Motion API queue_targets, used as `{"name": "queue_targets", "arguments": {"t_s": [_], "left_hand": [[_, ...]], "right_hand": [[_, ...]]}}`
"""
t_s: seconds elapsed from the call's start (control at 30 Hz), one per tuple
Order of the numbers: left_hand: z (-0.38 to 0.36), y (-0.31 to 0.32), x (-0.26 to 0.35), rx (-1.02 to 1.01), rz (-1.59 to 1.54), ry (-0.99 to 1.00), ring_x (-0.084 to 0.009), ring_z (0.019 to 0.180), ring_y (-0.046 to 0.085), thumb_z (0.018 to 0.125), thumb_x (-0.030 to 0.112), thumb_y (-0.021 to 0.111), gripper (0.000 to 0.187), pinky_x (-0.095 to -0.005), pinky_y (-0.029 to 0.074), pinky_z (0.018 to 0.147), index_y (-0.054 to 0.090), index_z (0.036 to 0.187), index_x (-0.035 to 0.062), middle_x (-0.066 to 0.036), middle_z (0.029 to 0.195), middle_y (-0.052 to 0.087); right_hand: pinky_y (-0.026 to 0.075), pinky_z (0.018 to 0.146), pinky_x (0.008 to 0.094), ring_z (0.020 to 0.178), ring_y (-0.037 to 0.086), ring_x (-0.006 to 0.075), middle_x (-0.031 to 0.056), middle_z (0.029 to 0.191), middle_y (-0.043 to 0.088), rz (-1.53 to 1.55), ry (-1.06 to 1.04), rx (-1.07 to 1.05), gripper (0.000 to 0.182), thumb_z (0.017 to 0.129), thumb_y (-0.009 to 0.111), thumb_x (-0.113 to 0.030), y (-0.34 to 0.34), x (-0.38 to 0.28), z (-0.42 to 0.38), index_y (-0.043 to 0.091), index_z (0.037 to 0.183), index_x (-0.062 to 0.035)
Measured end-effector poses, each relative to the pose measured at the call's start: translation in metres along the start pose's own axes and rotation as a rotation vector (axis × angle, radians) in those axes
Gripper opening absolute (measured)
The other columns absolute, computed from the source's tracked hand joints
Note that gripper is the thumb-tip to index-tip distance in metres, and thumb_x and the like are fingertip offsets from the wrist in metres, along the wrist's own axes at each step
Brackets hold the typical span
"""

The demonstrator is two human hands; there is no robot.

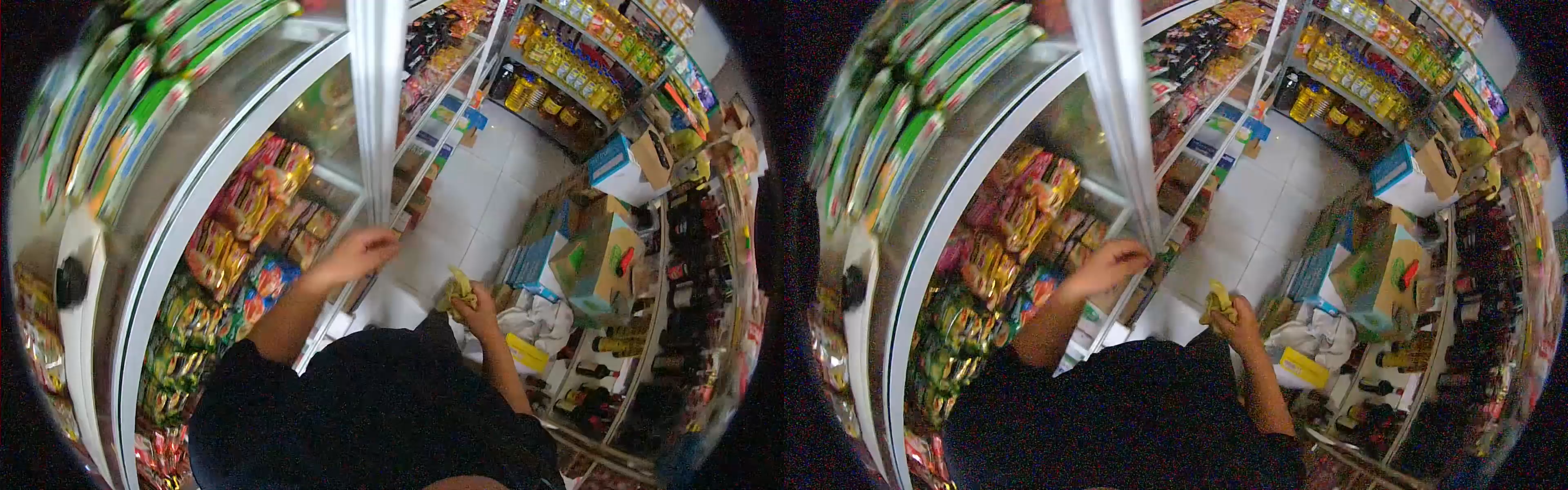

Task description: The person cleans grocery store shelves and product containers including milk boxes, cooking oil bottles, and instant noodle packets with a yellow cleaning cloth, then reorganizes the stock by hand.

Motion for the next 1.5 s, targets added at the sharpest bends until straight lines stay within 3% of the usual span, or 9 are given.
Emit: {"name": "queue_targets", "arguments": {"t_s": [0.17,0.33,0.47,0.73,0.93,1.13,1.17,1.23,1.5], "left_hand": [[0.102,0.008,-0.005,0.219,0.174,0.149,-0.0253,0.094,0.054,0.080,0.022,0.060,0.032,-0.0351,0.043,0.082,0.054,0.104,0.0019,-0.014,0.104,0.054],[0.195,-0.027,-0.006,0.688,0.683,0.088,-0.0347,0.114,0.039,0.074,0.026,0.063,0.046,-0.0447,0.029,0.098,0.050,0.111,0.0007,-0.019,0.118,0.045],[0.244,-0.034,-0.054,0.662,0.980,-0.346,-0.0407,0.124,0.022,0.067,0.038,0.068,0.077,-0.0519,0.019,0.101,0.036,0.123,-0.0043,-0.027,0.133,0.023],[0.245,-0.034,-0.060,0.509,0.962,-0.491,-0.0399,0.129,0.014,0.065,0.041,0.069,0.090,-0.0501,0.016,0.104,0.026,0.131,-0.0031,-0.026,0.138,0.014],[0.241,-0.036,-0.070,0.509,0.830,-0.484,-0.0381,0.132,0.009,0.071,0.035,0.066,0.085,-0.0476,0.014,0.106,0.020,0.136,0.0040,-0.023,0.142,0.008],[0.236,-0.033,-0.080,0.679,0.801,-0.346,-0.0352,0.132,0.011,0.070,0.029,0.067,0.089,-0.0455,0.013,0.106,0.014,0.138,0.0076,-0.021,0.143,0.008],[0.236,-0.031,-0.085,0.691,0.832,-0.334,-0.0347,0.132,0.012,0.070,0.030,0.066,0.089,-0.0458,0.013,0.106,0.013,0.138,0.0076,-0.020,0.143,0.009],[0.238,-0.036,-0.083,0.733,0.831,-0.365,-0.0338,0.132,0.013,0.070,0.032,0.065,0.090,-0.0466,0.014,0.106,0.013,0.138,0.0071,-0.019,0.143,0.010],[0.250,-0.038,-0.082,0.873,0.774,-0.467,-0.0355,0.127,0.024,0.067,0.032,0.065,0.087,-0.0488,0.017,0.104,0.020,0.137,0.0059,-0.017,0.139,0.025]], "right_hand": [[0.043,0.076,0.0306,0.087,0.052,0.0189,0.0114,0.099,0.051,-0.005,-0.132,0.000,0.032,0.074,0.064,-0.010,-0.039,0.036,0.125,0.053,0.102,0.0002],[0.036,0.092,0.0379,0.108,0.044,0.0339,0.0192,0.114,0.046,-0.040,-0.216,-0.056,0.044,0.073,0.064,-0.015,-0.076,0.018,0.270,0.047,0.111,0.0007],[0.032,0.096,0.0394,0.113,0.038,0.0380,0.0212,0.120,0.042,-0.222,-0.524,-0.162,0.046,0.074,0.062,-0.013,-0.061,-0.028,0.373,0.046,0.116,-0.0009],[0.031,0.098,0.0422,0.119,0.037,0.0336,0.0156,0.123,0.046,-0.483,-1.005,-0.377,0.043,0.077,0.056,-0.024,0.070,-0.076,0.442,0.052,0.115,-0.0056],[0.039,0.088,0.0411,0.100,0.052,0.0306,0.0144,0.103,0.058,-0.462,-0.677,-0.390,0.031,0.072,0.056,-0.011,0.034,-0.081,0.543,0.059,0.102,-0.0027],[0.032,0.099,0.0373,0.115,0.042,0.0307,0.0162,0.125,0.045,-0.531,-0.792,0.122,0.054,0.077,0.060,-0.025,-0.039,0.106,0.818,0.043,0.124,-0.0017],[0.043,0.084,0.0437,0.102,0.053,0.0325,0.0230,0.113,0.052,-0.935,-1.211,0.375,0.045,0.082,0.052,-0.032,-0.041,0.101,0.816,0.052,0.112,0.0012],[0.044,0.080,0.0434,0.093,0.055,0.0317,0.0211,0.102,0.057,-1.234,-0.660,0.111,0.043,0.081,0.054,-0.033,-0.029,0.088,0.831,0.055,0.105,0.0032],[0.032,0.097,0.0421,0.115,0.042,0.0341,0.0230,0.120,0.046,-0.454,-1.130,-0.615,0.038,0.071,0.053,-0.004,0.029,-0.031,0.562,0.053,0.109,0.0023]]}}
Point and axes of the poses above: each hand's wrist, its own z-axis towards the middle knuckle, its own y-axis out of the palm, x = y × z, the point moved 6 cm from there along z, towards the middle knuckle
